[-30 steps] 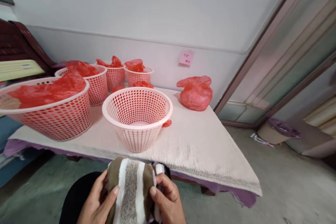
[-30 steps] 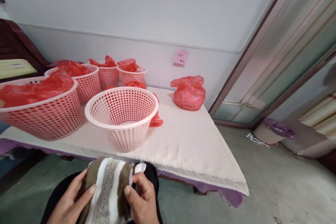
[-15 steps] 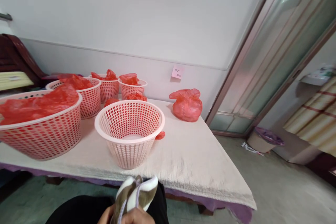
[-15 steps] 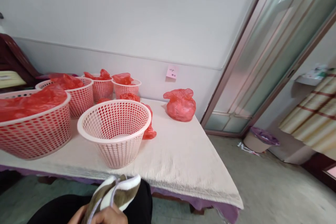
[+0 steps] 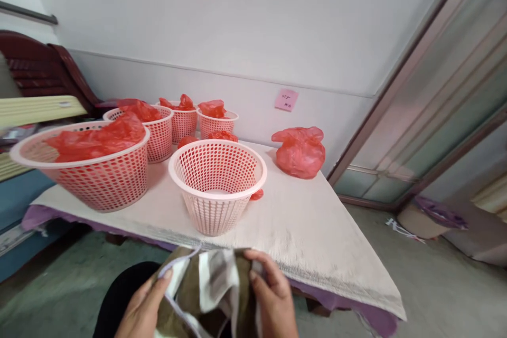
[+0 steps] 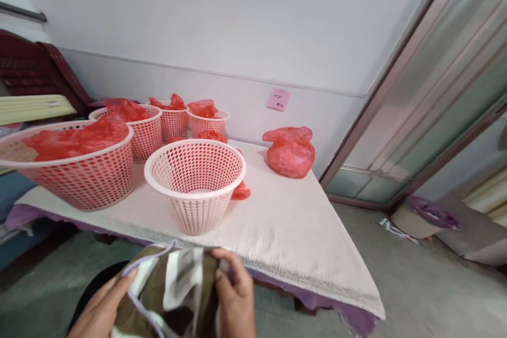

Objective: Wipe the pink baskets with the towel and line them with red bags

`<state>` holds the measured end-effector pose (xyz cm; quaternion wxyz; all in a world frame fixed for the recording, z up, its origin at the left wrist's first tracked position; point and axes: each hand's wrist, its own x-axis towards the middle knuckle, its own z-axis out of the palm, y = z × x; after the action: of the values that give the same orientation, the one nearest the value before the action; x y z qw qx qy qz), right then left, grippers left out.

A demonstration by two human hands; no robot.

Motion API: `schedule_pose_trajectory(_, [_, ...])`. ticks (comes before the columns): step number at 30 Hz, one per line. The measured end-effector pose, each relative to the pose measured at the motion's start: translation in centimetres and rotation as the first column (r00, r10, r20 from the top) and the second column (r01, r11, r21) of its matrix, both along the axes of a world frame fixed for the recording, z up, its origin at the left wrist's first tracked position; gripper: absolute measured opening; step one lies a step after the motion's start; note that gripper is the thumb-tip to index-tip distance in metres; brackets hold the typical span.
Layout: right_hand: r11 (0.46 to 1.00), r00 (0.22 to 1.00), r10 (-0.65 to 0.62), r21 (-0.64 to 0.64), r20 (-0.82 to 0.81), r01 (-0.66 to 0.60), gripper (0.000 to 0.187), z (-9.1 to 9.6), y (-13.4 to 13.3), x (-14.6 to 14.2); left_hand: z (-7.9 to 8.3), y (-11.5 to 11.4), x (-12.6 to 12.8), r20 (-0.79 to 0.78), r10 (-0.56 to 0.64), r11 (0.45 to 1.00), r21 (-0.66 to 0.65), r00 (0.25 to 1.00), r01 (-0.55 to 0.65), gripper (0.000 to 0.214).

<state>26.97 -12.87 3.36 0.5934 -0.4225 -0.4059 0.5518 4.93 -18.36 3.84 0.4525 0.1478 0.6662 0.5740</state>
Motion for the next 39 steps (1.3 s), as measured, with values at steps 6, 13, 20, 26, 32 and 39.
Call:
schedule_pose_trajectory(6, [0.977, 0.979, -0.195, -0.079, 0.066, 0.200, 0.034, -0.4, 1.8, 5.0, 2.5, 1.1, -1.6, 0.349, 0.128, 0.990, 0.016, 0.928, -0.142, 0.055])
schedule_pose_trajectory(13, [0.932, 0.847, -0.353, 0.229, 0.397, 0.281, 0.037, -0.5, 1.7, 5.2, 1.8, 0.8, -0.3, 0.489, 0.132, 0.989, -0.009, 0.862, -0.147, 0.051])
schedule_pose_trajectory(20, [0.751, 0.795, -0.082, 0.561, 0.601, -0.347, 0.068, 1.1, -1.6, -2.1, -0.1, 0.1, 2.6, 0.562, -0.202, 0.978, 0.155, 0.802, 0.137, 0.062])
schedule_pose_trajectory(26, [0.678, 0.840, 0.099, 0.581, 0.534, -0.450, 0.075, 1.7, -2.3, -4.7, -1.0, -0.7, 3.1, 0.705, -0.315, 0.949, 0.209, 0.636, 0.238, 0.041])
schedule_pose_trajectory(32, [0.732, 0.881, 0.078, 0.573, 0.467, -0.369, 0.063, 0.1, -3.2, -5.2, -0.3, -1.2, 2.9, 0.611, -0.300, 0.953, 0.218, 0.733, 0.209, 0.069])
schedule_pose_trajectory(39, [0.881, 0.900, 0.344, 0.238, 0.269, -0.408, 0.034, -0.7, -3.0, -4.6, 0.5, -0.6, 2.3, 0.303, -0.174, 0.964, 0.247, 0.937, 0.100, 0.076])
